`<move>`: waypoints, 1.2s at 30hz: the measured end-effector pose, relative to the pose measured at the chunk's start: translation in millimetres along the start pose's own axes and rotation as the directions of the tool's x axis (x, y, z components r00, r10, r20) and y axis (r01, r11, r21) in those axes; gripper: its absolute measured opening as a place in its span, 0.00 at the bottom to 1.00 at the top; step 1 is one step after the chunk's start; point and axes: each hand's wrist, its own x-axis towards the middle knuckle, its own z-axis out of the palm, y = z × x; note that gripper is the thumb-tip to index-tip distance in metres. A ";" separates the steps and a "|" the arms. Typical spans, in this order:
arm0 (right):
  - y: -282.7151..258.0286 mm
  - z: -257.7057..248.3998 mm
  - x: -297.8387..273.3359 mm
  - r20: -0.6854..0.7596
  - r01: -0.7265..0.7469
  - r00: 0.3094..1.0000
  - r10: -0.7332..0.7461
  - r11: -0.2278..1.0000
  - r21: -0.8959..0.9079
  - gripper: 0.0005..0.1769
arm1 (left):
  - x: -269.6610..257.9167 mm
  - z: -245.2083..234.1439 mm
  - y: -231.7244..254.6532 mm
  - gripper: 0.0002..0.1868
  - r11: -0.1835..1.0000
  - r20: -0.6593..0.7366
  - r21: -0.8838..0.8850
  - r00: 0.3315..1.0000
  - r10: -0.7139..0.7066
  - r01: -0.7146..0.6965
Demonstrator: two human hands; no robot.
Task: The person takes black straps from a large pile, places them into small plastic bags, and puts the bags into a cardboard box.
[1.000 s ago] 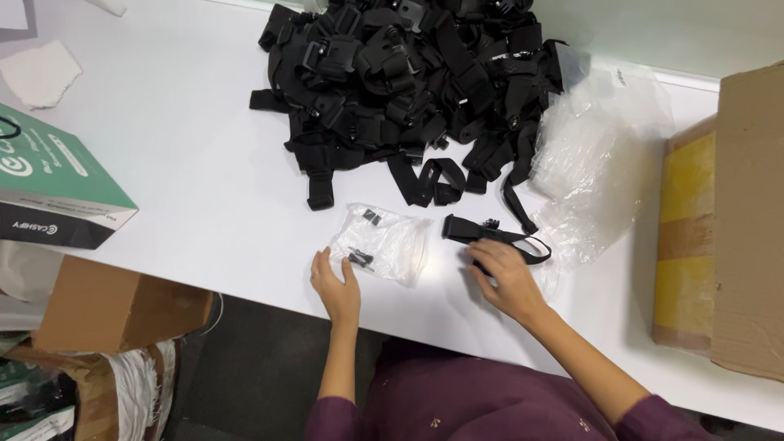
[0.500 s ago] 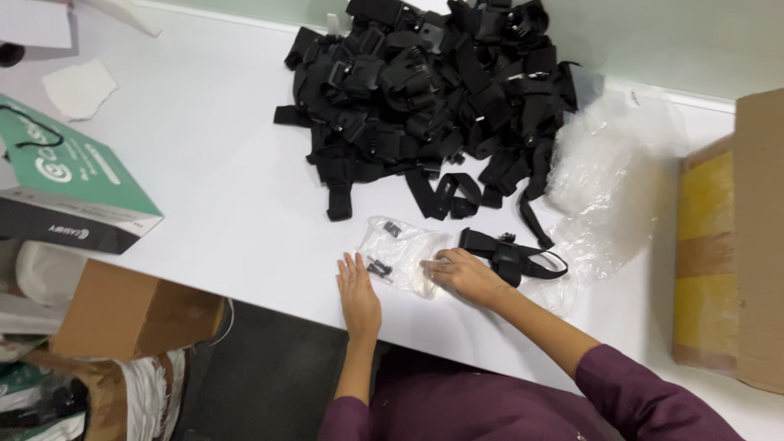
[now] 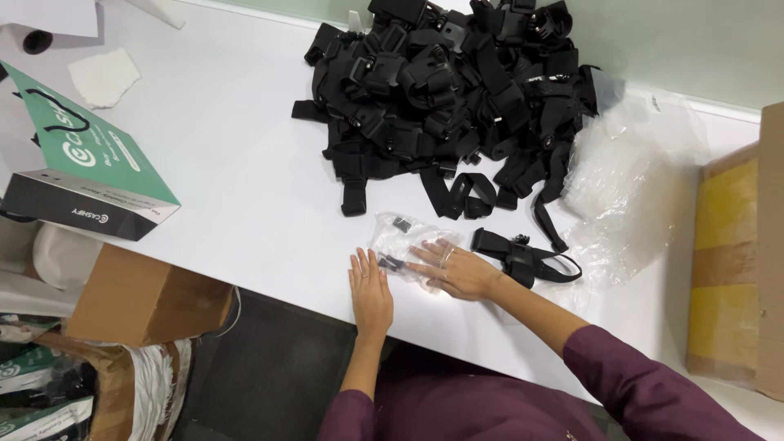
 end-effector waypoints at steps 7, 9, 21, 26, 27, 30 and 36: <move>13.1 19.1 8.9 -0.089 0.006 0.996 0.000 0.997 0.078 0.31 | 1.5 1.8 -2.2 0.29 0.999 0.002 0.027 1.000 0.023 -0.023; 7.1 13.7 13.4 -0.058 0.010 0.998 -0.006 0.998 0.062 0.31 | 1.2 2.1 -3.4 0.29 0.999 0.010 0.027 1.000 0.022 -0.022; -17.5 -6.3 20.4 0.079 -0.024 0.997 0.020 0.999 0.048 0.27 | 0.2 5.0 -4.5 0.30 0.996 0.008 0.080 1.000 0.030 -0.031; -7.5 15.9 10.9 -0.041 0.001 0.999 0.003 0.994 0.107 0.30 | 2.2 7.9 -5.1 0.31 0.993 0.023 0.117 1.000 0.021 -0.024; -5.1 21.3 7.9 -0.113 0.022 0.994 -0.010 0.994 0.105 0.28 | 1.5 7.9 -5.2 0.31 0.992 0.018 0.120 1.000 0.024 -0.026; 2.8 32.7 -4.3 -0.293 0.059 0.956 -0.031 0.995 0.085 0.24 | 1.3 7.2 -3.7 0.31 0.991 -0.005 0.132 0.999 0.037 -0.036; 5.7 37.0 -38.4 -0.427 0.047 0.904 0.005 0.993 0.109 0.14 | -2.5 4.4 1.4 0.31 0.986 -0.029 0.167 0.999 0.035 -0.030</move>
